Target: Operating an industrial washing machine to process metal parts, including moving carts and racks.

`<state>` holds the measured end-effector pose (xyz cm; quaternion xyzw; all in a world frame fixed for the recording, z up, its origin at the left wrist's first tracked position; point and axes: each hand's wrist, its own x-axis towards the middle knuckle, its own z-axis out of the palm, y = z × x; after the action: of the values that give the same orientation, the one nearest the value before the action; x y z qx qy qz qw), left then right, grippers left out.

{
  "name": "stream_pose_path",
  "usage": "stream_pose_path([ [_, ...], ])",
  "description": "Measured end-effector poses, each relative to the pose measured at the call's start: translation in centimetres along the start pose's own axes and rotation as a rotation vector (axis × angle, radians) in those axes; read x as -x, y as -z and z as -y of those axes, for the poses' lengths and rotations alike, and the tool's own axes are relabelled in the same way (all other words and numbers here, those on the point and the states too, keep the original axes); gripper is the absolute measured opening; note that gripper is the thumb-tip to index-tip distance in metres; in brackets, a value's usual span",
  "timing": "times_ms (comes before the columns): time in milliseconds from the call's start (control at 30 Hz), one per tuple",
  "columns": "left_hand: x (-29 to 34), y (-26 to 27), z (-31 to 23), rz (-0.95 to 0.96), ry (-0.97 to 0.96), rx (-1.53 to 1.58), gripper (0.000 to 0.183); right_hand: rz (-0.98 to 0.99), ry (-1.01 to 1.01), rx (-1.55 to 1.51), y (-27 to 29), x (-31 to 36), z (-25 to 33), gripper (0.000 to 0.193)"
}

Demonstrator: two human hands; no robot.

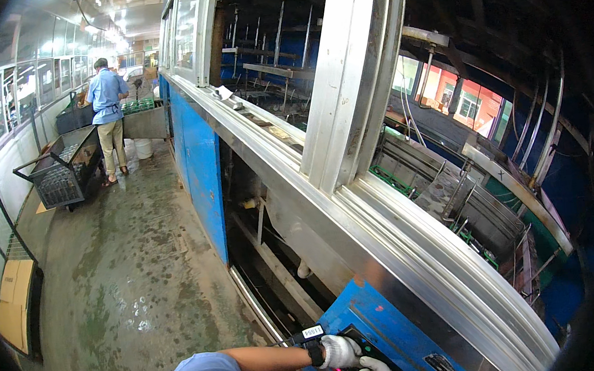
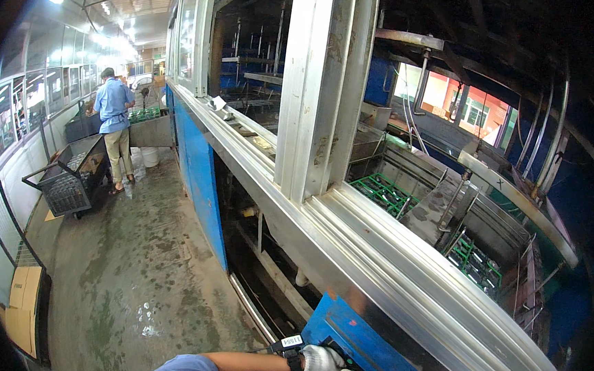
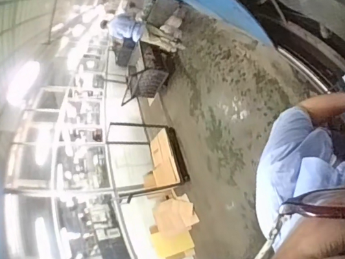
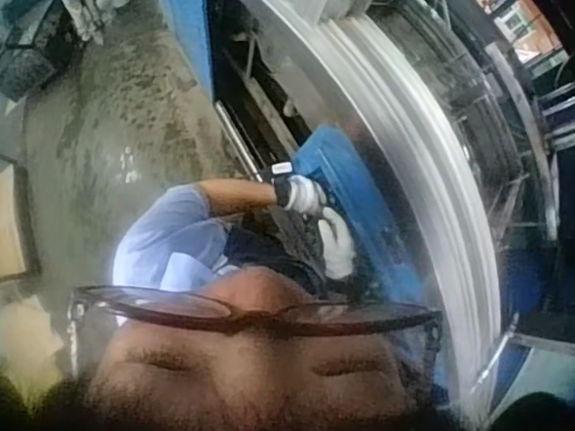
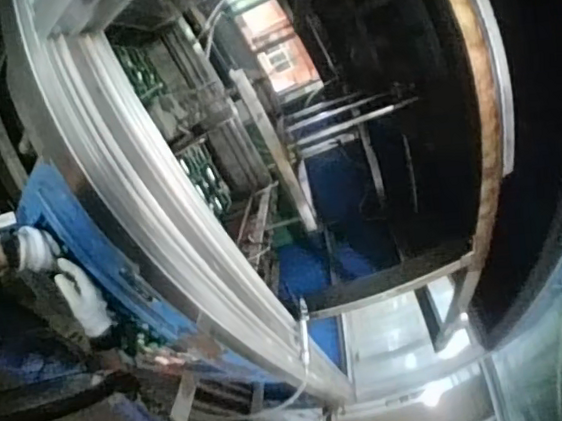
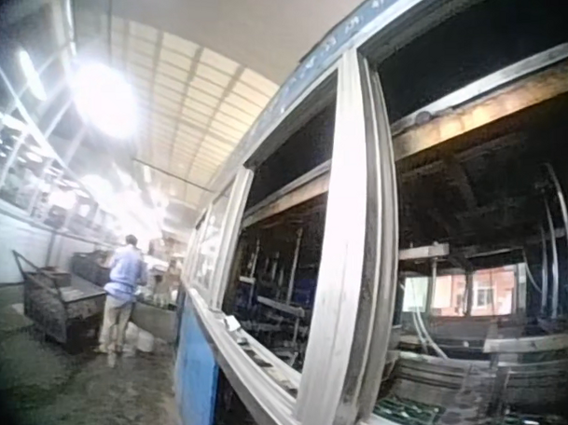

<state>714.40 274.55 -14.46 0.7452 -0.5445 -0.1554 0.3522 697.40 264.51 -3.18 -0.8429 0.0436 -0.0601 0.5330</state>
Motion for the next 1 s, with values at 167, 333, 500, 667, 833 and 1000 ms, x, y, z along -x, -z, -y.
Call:
stream_pose_path([
  [167,-0.3,1.4,-1.3,0.162,0.055,-0.105,0.024,-0.005,0.034,0.011,-0.4,-0.5,-0.5,0.030],
  [333,0.9,2.5,-2.6,0.008,-0.110,-0.120,0.028,-0.027,0.066,-0.102,-0.5,-0.8,-1.2,0.028],
  [500,0.6,3.7,-3.8,0.217,0.106,-0.163,0.033,0.019,-0.101,-0.296,-0.3,-1.0,-3.1,0.029],
  [667,0.0,2.1,-2.8,0.119,0.120,-0.196,0.035,0.067,-0.188,-0.368,0.1,-1.0,-5.1,0.031],
  [833,-0.2,2.1,-2.2,0.172,0.068,-0.138,0.035,0.095,-0.210,-0.406,0.2,-1.2,-5.9,0.032],
  [1000,0.1,3.2,-3.9,0.143,0.119,-0.157,0.036,0.114,-0.198,-0.492,0.4,-1.0,-7.1,0.032],
])
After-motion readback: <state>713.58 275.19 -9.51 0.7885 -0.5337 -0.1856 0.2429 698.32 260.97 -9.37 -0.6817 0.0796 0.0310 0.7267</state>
